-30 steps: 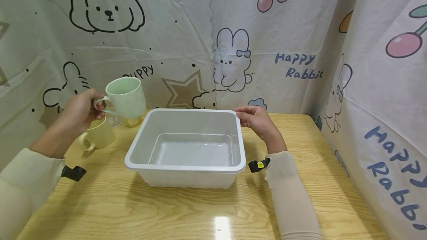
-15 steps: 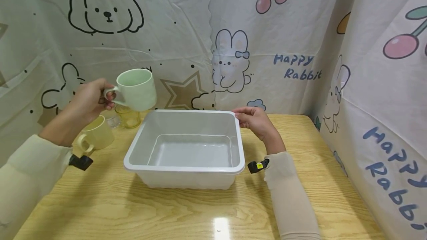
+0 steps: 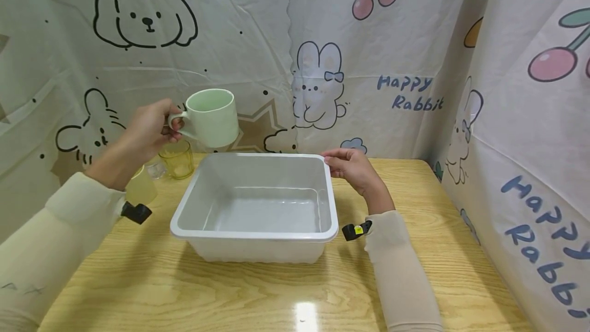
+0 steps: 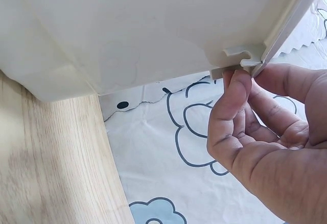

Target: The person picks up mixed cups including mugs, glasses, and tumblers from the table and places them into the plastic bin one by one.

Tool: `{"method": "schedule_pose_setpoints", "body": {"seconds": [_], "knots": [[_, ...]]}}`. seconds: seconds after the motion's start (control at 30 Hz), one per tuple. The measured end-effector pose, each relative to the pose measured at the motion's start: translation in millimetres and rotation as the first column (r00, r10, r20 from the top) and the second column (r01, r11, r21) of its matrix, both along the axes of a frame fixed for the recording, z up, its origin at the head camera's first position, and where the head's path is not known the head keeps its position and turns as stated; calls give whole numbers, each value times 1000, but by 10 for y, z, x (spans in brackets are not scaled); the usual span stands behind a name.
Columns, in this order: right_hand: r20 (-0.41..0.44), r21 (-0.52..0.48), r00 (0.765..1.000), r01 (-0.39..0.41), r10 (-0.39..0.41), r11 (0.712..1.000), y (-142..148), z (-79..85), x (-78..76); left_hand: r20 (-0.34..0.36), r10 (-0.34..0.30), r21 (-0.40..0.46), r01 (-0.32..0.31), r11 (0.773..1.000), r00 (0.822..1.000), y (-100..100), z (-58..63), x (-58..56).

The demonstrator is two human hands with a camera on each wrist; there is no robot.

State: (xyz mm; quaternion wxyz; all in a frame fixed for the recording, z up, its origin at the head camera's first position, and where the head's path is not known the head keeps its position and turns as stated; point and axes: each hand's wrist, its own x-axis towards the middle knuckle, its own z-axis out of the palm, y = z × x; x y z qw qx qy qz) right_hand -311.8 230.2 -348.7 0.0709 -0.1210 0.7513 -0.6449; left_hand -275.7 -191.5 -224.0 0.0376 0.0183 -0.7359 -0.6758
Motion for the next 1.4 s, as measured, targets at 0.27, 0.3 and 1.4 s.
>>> {"method": "schedule_pose_setpoints", "body": {"seconds": [0.27,0.3,1.4], "knots": [[-9,11,1000,3,-3,1000,15,-12,2,-5,-14,-38,14,999,1000,231,-11,-106],[-11,13,1000,3,-3,1000,17,-14,2,-8,-20,-46,19,999,1000,258,-12,-116],[7,37,1000,14,-14,999,13,-1,-20,45,-246,-57,248,967,968,981,-208,-317]]}}
